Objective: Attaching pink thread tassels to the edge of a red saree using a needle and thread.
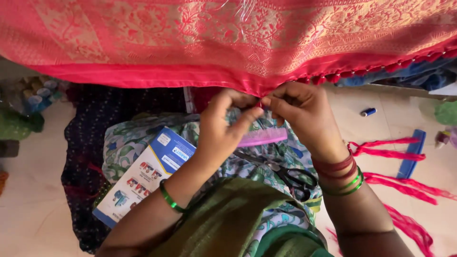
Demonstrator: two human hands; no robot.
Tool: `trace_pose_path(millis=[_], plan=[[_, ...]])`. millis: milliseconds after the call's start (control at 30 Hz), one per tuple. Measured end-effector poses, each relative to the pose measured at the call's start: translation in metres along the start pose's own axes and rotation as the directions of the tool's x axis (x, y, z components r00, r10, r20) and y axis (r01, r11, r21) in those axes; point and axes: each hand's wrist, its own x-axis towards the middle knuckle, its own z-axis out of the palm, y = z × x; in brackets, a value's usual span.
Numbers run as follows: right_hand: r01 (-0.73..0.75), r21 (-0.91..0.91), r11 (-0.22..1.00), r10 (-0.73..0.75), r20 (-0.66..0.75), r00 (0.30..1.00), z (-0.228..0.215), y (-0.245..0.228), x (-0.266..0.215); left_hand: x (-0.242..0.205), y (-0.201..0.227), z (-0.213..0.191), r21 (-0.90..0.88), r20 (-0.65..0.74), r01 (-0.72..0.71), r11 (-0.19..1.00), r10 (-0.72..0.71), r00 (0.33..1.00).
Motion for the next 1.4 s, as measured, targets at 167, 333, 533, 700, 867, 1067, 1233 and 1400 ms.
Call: trace_pose_path(millis=[167, 333, 533, 700, 867, 1067, 1233, 1400], plan=[[-0.019, -0.025, 1.000, 0.020, 0.002, 1.000, -0.002, 0.001, 0.002, 0.016, -0.003, -0.011, -0.190, 0.060, 0.306, 0.933, -0.300, 0.952], [0.059, 0.001, 0.998, -0.059, 0.007, 0.998, -0.001, -0.001, 0.006, 0.027, 0.006, -0.019, 0.235, 0.139, -0.123, 0.964, 0.092, 0.986], [0.057, -0.158, 0.986, -0.064, -0.038, 0.997, 0.001, 0.001, 0.003, 0.026, 0.008, -0.027, 0.117, 0.040, 0.013, 0.993, -0.018, 0.999], [0.125, -0.241, 0.962, -0.149, -0.084, 0.985, 0.003, 0.000, 0.005, 0.013, 0.018, -0.006, -0.155, 0.206, 0.303, 0.940, -0.269, 0.941], [0.293, -0.581, 0.760, -0.408, -0.075, 0.910, 0.000, -0.013, -0.003, 0.010, 0.014, 0.003, -0.133, 0.092, 0.046, 0.990, -0.034, 0.995], [0.464, -0.641, 0.611, -0.478, 0.168, 0.862, -0.009, -0.041, -0.022, 0.011, 0.007, 0.004, -0.078, 0.077, 0.151, 0.985, -0.145, 0.986], [0.491, -0.760, 0.425, -0.530, 0.231, 0.816, -0.006, -0.055, -0.021, 0.005, 0.011, 0.006, -0.059, 0.072, -0.046, 0.997, 0.051, 0.996], [0.518, -0.546, 0.658, -0.559, 0.105, 0.822, 0.008, -0.035, -0.013, 0.000, -0.014, 0.004, -0.487, 0.262, 0.468, 0.738, -0.387, 0.884]])
